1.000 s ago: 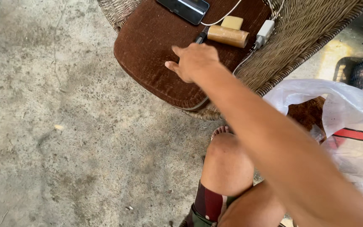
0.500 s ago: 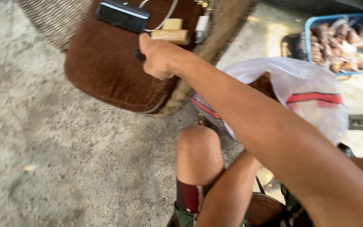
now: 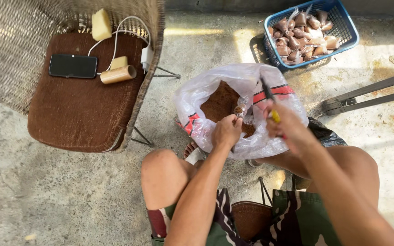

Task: The person fills small plastic bags with soil from a larger bag by hand and then uses a small blade to seal or trim the bags.

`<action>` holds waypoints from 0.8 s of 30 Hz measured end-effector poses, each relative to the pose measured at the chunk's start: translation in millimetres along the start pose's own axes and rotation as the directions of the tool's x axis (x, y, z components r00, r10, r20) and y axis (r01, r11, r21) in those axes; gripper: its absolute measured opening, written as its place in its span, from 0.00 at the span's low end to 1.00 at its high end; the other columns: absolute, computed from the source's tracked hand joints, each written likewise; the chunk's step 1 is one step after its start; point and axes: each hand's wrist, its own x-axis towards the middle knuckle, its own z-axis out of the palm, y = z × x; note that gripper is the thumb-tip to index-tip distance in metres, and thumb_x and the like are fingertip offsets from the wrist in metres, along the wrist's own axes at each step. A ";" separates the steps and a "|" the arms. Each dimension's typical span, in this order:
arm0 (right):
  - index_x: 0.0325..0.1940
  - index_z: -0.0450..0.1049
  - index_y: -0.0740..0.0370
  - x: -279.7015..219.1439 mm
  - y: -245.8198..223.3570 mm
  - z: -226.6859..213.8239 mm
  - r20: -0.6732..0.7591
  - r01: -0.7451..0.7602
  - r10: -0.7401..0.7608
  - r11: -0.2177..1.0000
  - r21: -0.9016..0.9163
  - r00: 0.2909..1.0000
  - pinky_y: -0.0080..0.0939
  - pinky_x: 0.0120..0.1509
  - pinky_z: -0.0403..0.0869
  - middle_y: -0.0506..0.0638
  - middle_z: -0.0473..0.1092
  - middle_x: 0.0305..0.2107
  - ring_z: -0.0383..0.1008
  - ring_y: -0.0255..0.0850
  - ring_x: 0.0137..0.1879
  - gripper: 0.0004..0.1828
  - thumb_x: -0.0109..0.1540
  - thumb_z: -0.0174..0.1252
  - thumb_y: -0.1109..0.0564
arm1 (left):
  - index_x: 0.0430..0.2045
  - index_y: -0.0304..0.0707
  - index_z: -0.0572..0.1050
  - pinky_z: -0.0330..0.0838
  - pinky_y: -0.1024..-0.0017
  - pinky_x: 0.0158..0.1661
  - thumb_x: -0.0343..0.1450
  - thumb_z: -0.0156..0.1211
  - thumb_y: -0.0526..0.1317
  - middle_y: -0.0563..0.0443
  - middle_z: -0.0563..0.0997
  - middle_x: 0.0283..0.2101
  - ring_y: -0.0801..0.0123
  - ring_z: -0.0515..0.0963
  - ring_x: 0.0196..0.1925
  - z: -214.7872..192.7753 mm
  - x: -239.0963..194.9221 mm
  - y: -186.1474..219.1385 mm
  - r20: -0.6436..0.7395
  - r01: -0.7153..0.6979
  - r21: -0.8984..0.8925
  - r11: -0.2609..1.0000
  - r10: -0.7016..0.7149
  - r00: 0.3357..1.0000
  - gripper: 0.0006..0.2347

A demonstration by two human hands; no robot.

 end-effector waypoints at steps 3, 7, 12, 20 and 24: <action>0.33 0.68 0.58 20.3 61.6 -15.9 -0.006 -0.067 0.068 0.995 0.075 0.998 0.33 0.30 0.60 0.39 0.53 0.16 0.53 0.33 0.22 0.18 0.69 0.50 0.43 | 0.36 0.50 0.78 0.73 0.58 0.35 0.75 0.48 0.53 0.50 0.84 0.31 0.56 0.83 0.34 -7.1 -8.0 12.5 0.035 0.022 0.099 0.995 -0.026 0.999 0.13; 0.36 0.68 0.58 56.5 108.3 -20.7 -0.066 0.056 -0.046 0.985 0.162 0.997 0.35 0.28 0.59 0.39 0.57 0.18 0.55 0.32 0.23 0.15 0.64 0.62 0.46 | 0.39 0.45 0.77 0.73 0.55 0.37 0.76 0.48 0.49 0.48 0.83 0.34 0.53 0.83 0.37 -4.8 -5.9 3.5 -0.084 -0.164 0.171 0.972 0.180 0.980 0.12; 0.39 0.70 0.57 77.5 116.9 -8.5 -0.137 0.094 -0.109 0.989 -0.110 0.985 0.36 0.26 0.62 0.43 0.62 0.19 0.61 0.32 0.23 0.16 0.66 0.57 0.42 | 0.38 0.41 0.74 0.72 0.52 0.43 0.76 0.48 0.49 0.44 0.84 0.32 0.49 0.83 0.40 -6.7 -2.7 -0.9 -0.045 -0.076 0.182 0.980 0.086 0.995 0.13; 0.41 0.66 0.62 74.1 134.8 -7.2 -0.109 0.144 -0.172 0.962 -0.231 0.979 0.42 0.28 0.73 0.49 0.68 0.21 0.70 0.38 0.23 0.18 0.67 0.51 0.43 | 0.37 0.51 0.79 0.74 0.59 0.39 0.73 0.52 0.48 0.55 0.83 0.24 0.63 0.85 0.34 -20.2 19.1 0.5 0.036 -0.026 0.250 0.968 0.018 0.999 0.09; 0.41 0.65 0.63 71.9 139.6 -3.8 -0.092 0.229 -0.276 0.909 -0.347 0.957 0.44 0.30 0.73 0.53 0.69 0.22 0.71 0.41 0.26 0.19 0.69 0.51 0.43 | 0.35 0.52 0.84 0.73 0.64 0.39 0.77 0.48 0.56 0.57 0.83 0.24 0.70 0.84 0.31 -21.9 26.9 5.7 0.152 0.048 0.355 0.934 -0.108 0.982 0.17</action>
